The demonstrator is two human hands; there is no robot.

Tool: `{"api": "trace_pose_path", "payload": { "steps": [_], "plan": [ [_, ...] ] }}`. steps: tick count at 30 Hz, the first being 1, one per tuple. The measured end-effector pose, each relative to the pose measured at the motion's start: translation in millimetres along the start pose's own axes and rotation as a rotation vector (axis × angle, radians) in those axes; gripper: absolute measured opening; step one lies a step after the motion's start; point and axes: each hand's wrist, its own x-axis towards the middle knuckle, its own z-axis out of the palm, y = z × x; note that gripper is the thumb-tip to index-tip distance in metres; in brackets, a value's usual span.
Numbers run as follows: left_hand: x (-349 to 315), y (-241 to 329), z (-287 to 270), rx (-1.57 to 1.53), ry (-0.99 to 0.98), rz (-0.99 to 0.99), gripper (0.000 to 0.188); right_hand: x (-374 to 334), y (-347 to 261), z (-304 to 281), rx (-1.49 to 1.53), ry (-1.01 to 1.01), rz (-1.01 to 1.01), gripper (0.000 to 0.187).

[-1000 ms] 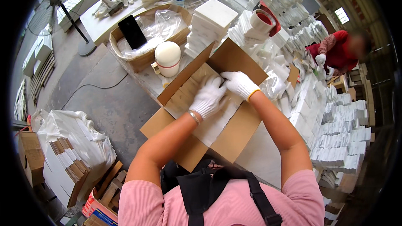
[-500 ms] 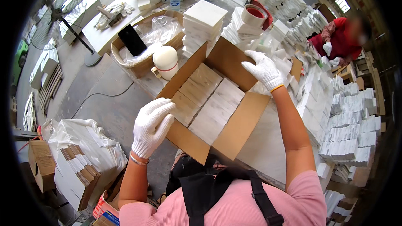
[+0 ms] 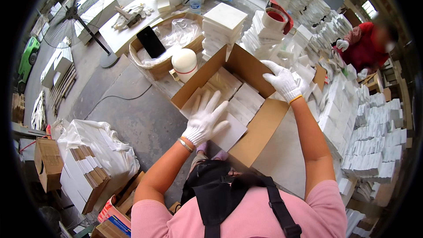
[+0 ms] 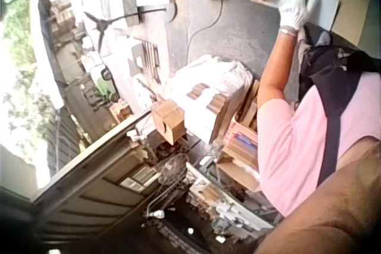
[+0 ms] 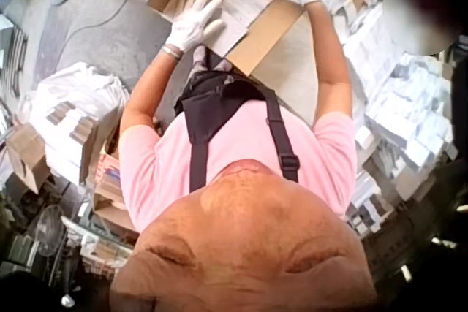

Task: The person wraps white rectangular blocks in plastic bags, places them into a cardboard box, and seals the box with a handheld tape dispenser. The person then moves the sealed box to a pallet and retrieves another box to repeat the process.

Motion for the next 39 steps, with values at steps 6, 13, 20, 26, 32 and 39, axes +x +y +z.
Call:
{"api": "trace_pose_path", "payload": {
  "steps": [6, 13, 20, 26, 32, 39],
  "plan": [
    [59.2, -26.3, 24.1, 0.037, -0.012, -0.037, 0.072, -12.1, -11.8, 5.8, -0.011, 0.006, 0.025, 0.044],
    [67.5, -25.7, 21.2, -0.05, 0.166, -0.105, 0.07, -33.2, -28.7, 16.7, -0.15, 0.165, -0.117, 0.036],
    [58.9, -28.5, 19.9, -0.225, 0.321, -0.097, 0.057, -68.0, -49.4, 41.8, -0.257, 0.076, -0.381, 0.032],
    [61.0, -29.8, 28.3, -0.164, 0.309, 0.099, 0.049, -81.5, -44.8, 47.6, -0.333, -0.197, -0.422, 0.033],
    [76.9, -28.3, 33.1, -0.027, -0.107, 0.044, 0.058, -85.2, -43.9, 21.5, 0.013, -0.368, -0.265, 0.038],
    [67.1, -32.0, 47.4, -0.076, -0.084, -0.002, 0.051, -157.4, 16.7, 16.1, 0.501, 0.547, 0.3, 0.051]
  ]
}}
